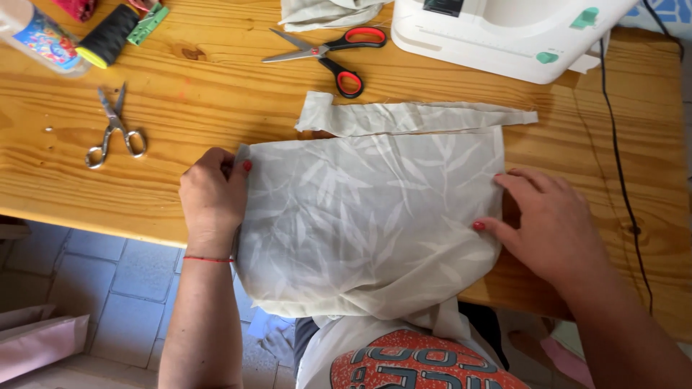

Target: Cutting a strip of fabric from a larger piece using scissors on a wooden table.

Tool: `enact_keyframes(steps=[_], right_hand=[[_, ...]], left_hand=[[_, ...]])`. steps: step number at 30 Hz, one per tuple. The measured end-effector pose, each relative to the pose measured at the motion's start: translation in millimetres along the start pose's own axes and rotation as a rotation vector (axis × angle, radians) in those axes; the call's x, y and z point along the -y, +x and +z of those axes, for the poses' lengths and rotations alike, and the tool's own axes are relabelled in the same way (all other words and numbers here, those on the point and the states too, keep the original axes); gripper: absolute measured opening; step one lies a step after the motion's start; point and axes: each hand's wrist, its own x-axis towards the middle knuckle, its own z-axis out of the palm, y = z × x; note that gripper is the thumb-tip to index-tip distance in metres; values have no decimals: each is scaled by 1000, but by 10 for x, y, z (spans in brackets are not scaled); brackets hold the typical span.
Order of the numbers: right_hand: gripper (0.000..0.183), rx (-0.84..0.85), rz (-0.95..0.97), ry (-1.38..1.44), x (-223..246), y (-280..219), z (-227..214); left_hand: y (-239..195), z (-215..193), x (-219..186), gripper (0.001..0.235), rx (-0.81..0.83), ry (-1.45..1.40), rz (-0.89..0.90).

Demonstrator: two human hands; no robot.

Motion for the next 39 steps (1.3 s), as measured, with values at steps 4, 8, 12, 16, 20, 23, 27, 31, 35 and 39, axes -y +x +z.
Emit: enact_keyframes(steps=[4,8,12,16,20,23,27,31,35,39], right_hand=[[52,-338,-80,176,-310,245,132],[67,-149,195,177,-285,742,94],[24,-95,219,210,-401,951,235],[19,-103,288,161,-542,956,258],[20,-135,285,174,-461,911,193],[41,-113,302,202,-250,861,65],[45,-49,252,188,-113,856,120],[26,-46,216,137,-259,922,288],[33,-87,176,160,-381,935,356],[45,-66,193,129,-137,863,168]], left_hand=[[73,-203,-283,28,94,-87,-172],[161,-164,-221,24,112,-70,-178],[122,-148,-86,10,91,-198,-152],[87,-70,113,11,-13,-248,-128],[59,-185,2,8,3,-311,-143],[61,-217,-48,19,45,-284,-174],[62,-185,-12,7,-2,-271,-135],[54,-180,103,7,-78,-293,-119],[10,-255,173,11,-92,-306,-154],[-8,-297,148,16,-78,-307,-150]])
